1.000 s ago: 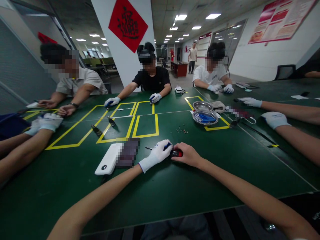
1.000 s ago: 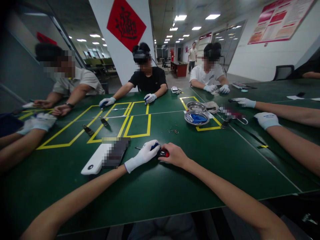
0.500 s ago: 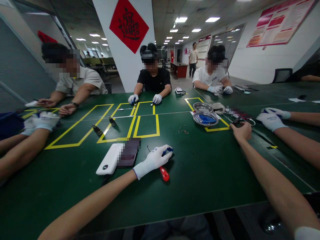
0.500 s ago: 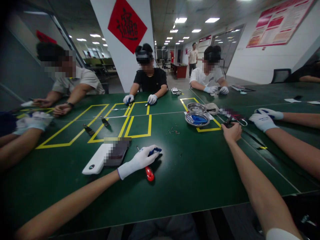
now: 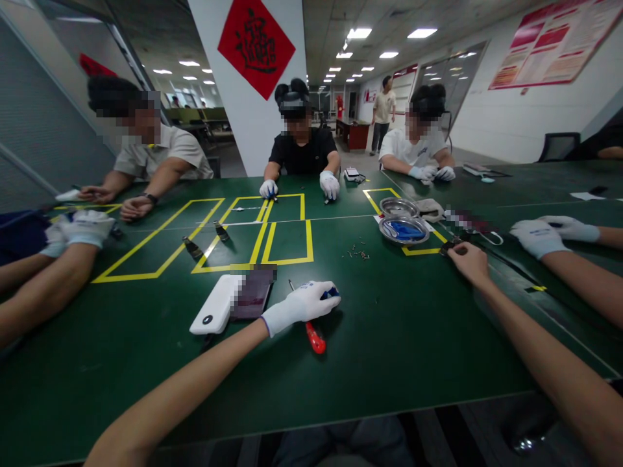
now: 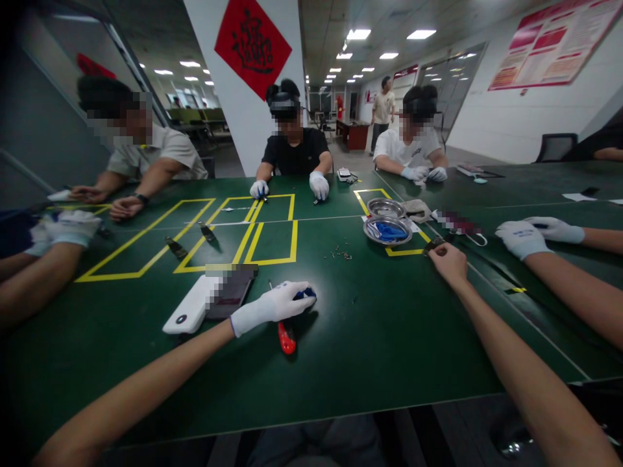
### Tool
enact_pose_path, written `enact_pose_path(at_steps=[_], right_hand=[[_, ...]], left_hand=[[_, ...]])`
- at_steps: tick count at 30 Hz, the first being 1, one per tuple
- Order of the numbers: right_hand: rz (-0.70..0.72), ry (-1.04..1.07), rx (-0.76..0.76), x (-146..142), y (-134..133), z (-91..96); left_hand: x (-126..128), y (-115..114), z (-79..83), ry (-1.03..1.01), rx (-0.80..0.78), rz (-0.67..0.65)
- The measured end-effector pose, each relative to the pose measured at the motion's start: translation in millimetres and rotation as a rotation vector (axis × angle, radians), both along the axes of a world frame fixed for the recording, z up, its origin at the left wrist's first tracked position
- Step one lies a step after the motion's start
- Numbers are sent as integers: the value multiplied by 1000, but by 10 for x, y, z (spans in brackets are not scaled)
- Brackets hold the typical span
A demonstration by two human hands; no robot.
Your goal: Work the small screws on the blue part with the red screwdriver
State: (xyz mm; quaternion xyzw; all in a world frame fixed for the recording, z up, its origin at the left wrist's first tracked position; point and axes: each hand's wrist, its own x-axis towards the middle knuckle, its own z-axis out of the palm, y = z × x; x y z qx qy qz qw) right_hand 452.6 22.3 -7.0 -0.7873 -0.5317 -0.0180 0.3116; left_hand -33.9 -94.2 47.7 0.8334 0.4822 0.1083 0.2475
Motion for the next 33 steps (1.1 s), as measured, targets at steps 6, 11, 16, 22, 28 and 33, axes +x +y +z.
enact_pose_path(at_steps=[6, 11, 16, 22, 28, 33], right_hand=[[9, 106, 112, -328, 79, -3], [47, 90, 44, -509, -22, 39], [297, 106, -16, -957, -452, 109], [1021, 431, -328, -1894, -824, 311], [959, 223, -94, -2457, -456, 278], [919, -35, -43, -2795, 27, 188]], left_hand=[[71, 15, -63, -95, 53, 2], [80, 33, -109, -201, 50, 25], [123, 96, -166, -241, 81, 42], [197, 264, -210, -233, 139, 91], [51, 438, -282, -222, 153, 185], [26, 526, -309, -297, 143, 175]])
